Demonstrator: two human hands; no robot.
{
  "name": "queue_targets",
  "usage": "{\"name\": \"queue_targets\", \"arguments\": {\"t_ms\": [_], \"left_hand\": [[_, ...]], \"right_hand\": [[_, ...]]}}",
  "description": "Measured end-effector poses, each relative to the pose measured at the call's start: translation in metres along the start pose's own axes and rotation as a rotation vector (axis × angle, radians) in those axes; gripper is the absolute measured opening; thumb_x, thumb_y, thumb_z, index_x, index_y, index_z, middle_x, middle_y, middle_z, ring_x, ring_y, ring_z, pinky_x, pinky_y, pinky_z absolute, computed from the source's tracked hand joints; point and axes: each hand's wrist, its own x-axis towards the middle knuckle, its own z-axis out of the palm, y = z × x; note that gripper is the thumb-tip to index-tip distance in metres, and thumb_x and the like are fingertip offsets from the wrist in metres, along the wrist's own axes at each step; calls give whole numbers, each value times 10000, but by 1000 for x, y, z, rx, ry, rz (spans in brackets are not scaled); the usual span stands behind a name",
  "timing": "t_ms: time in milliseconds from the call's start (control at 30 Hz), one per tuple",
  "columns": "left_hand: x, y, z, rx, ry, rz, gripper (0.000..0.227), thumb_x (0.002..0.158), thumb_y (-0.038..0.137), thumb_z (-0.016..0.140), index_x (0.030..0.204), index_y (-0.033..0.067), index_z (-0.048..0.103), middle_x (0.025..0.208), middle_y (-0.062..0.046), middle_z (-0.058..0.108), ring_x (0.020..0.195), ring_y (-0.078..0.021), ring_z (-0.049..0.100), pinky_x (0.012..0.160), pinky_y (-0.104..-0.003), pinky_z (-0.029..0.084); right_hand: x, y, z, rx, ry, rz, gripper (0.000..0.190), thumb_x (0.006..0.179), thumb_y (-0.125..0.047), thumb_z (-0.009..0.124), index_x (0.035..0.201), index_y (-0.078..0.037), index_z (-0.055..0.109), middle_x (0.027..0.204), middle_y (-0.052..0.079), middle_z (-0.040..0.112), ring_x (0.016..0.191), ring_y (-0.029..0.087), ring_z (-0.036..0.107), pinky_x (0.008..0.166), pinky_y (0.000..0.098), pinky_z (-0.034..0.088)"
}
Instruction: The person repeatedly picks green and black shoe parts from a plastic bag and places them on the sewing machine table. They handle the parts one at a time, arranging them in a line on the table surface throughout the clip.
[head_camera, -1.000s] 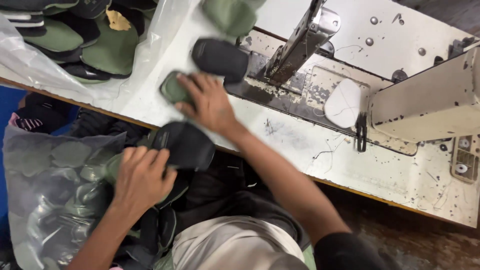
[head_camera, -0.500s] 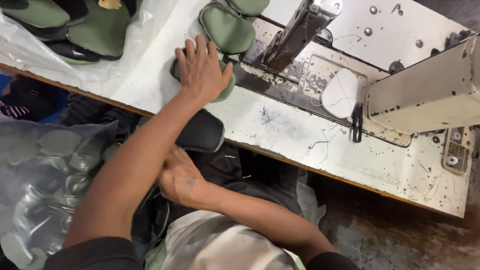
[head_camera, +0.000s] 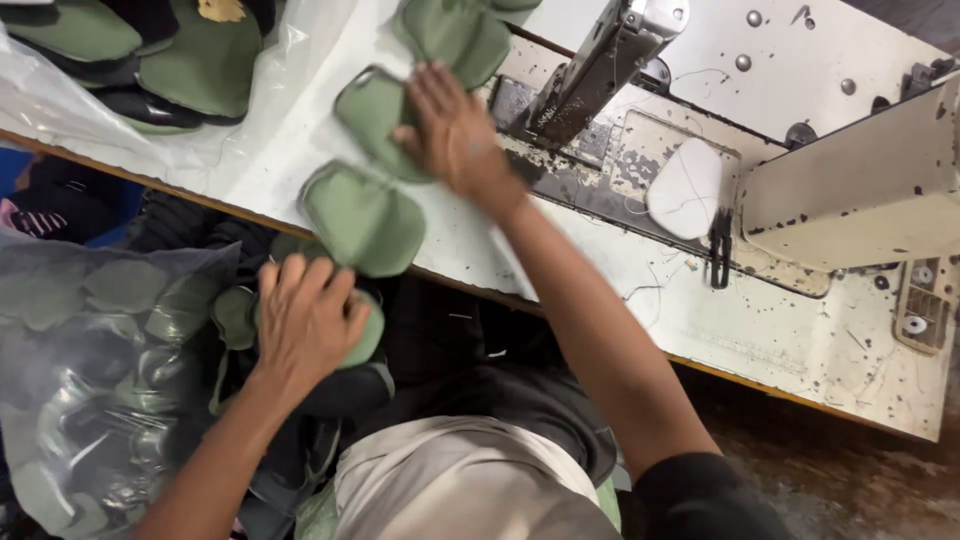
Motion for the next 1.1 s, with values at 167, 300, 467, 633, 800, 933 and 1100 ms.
{"name": "queue_targets", "arguments": {"t_ms": [167,300,467,633,800,933,1100], "left_hand": [[11,5,-39,-9,69,-50,152,841,192,728,885,57,676,933,-115,560,947,-328,547,912,-504,398],[80,13,-17,-95,223,104,177,941,191,739,1017,43,677,1079,-135,586,1067,-333,569,981,-482,408],[184,3,77,-66,213,97,307,953,228,749,1135,-5,662,1179,-164,575,1088,-304,541,975,-456,397],[228,-2,153,-5,209,1,823,772,558,824,1279,-61,630,1107,-223,565,977,-374,492,853,-579,330],[227,-13,156,-102,102,-6,596,921,457,765,1414,145,648,1118,-140,565,1066,-329,504,914,-557,327],[225,-38,170,-208,27,54,593,929,518,774,1395,172,651,1136,-116,568,1090,-324,514,931,-567,331],[205,-32,123,-267,-2,122,559,1005,480,772,1433,143,644,1230,-137,551,1180,-341,494,1016,-574,335]], "right_hand": [[-33,-51,12,-13,34,49,441,1022,-219,635,1375,41,586,1352,241,647,1278,385,590,1083,493,478],[-48,-83,-2,237,32,226,386,996,-162,602,1322,43,598,1279,235,675,1224,391,605,1053,470,498],[-73,-93,3,490,-25,340,293,927,-110,614,1189,19,629,1183,202,698,1149,397,636,1003,476,509],[-75,-96,-8,235,-15,118,352,834,-19,696,1177,47,654,1218,248,676,1174,454,588,1017,503,479],[-129,-55,-94,490,-40,573,399,819,-5,691,1210,-75,663,1285,111,681,1196,357,655,866,440,548],[-231,60,-184,-593,308,499,323,988,-86,840,1257,13,691,1137,155,693,1027,354,621,939,464,479],[-258,73,-211,-636,139,751,461,914,-99,799,1304,93,646,1263,287,572,1107,445,545,974,534,463]]}}
